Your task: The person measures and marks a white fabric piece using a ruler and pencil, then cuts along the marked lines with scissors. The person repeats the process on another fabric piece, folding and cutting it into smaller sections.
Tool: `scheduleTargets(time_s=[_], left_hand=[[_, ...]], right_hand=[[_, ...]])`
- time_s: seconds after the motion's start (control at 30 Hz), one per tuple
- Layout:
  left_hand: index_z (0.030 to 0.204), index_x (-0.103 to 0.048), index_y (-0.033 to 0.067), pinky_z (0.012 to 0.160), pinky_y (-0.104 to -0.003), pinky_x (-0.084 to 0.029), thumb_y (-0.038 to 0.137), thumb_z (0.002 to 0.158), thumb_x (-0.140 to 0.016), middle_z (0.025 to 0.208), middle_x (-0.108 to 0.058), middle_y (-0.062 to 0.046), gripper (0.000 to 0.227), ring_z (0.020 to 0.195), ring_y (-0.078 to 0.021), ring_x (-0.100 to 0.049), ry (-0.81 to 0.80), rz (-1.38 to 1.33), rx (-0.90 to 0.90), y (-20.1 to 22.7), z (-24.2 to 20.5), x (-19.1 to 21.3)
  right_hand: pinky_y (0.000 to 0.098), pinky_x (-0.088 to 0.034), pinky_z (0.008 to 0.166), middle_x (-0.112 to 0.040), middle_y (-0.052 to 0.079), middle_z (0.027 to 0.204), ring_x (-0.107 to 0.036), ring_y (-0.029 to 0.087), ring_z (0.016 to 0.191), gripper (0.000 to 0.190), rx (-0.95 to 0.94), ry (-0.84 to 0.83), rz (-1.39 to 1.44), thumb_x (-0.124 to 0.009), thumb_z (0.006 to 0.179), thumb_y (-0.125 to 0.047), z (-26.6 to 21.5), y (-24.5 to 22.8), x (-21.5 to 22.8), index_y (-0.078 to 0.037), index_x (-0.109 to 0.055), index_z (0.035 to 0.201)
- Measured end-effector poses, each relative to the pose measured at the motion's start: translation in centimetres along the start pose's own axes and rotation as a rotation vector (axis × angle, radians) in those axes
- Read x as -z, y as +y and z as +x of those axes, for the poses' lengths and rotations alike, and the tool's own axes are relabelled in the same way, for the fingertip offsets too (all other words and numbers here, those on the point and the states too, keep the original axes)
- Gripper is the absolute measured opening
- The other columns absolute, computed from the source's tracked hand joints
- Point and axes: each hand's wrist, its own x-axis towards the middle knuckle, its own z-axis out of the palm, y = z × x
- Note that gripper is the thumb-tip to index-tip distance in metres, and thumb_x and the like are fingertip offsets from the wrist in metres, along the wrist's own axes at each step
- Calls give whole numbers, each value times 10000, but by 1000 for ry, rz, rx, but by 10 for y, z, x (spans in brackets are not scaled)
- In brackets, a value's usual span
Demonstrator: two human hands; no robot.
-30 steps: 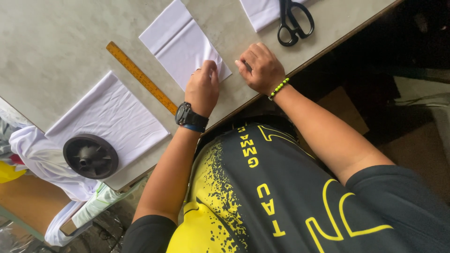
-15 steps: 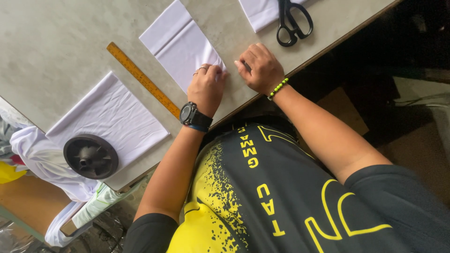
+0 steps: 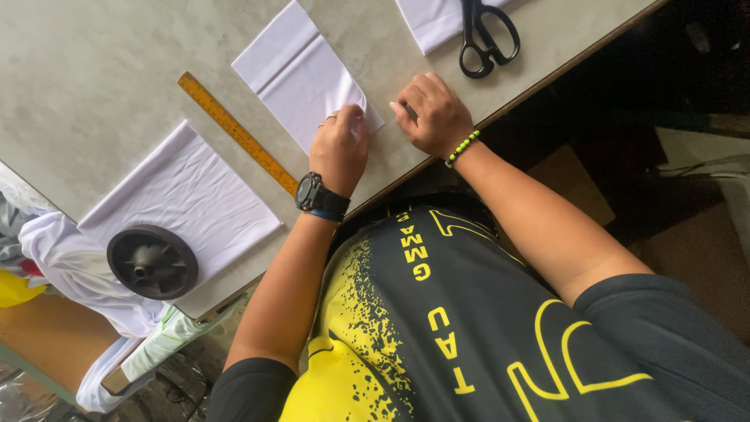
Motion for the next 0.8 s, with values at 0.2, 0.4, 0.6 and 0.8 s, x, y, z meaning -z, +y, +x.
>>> scheduleTargets(time_s=[0.2, 0.4, 0.6, 0.8], left_hand=[[1027, -583, 78, 591, -535, -517, 79, 951, -540, 1081, -637, -178, 88, 851, -420, -611, -15, 81, -75, 10, -3, 6], [1008, -650, 95, 580, -446, -543, 157, 1030, -546, 1071, -656, -96, 124, 916, -335, -639, 40, 145, -121, 3, -3, -6], [1002, -615, 75, 687, -504, -509, 148, 1020, -503, 1053, -645, -127, 135, 844, -388, -609, -63, -4, 4, 3, 2, 4], [1264, -615, 183, 765, -408, -575, 375, 1000, -648, 1017, -668, -119, 329, 827, -348, -714, 202, 122, -327, 5, 2, 18]], right_hand=[[390, -458, 684, -526, 82, 829, -499, 281, 757, 190, 14, 7, 9, -619, 1033, -164, 2, -2, 2, -70, -573, 874], [386, -457, 684, -515, 72, 818, -492, 276, 756, 205, 10, 13, 2, -610, 1039, -176, 2, -2, 1, -74, -569, 865], [389, -457, 694, -523, 81, 823, -487, 280, 761, 214, 11, 3, 15, -609, 1044, -172, 4, -4, 3, -65, -568, 864], [427, -498, 690, -446, 33, 779, -535, 297, 723, 204, 107, 31, -50, -576, 1045, -235, 2, 10, -7, -99, -577, 893]])
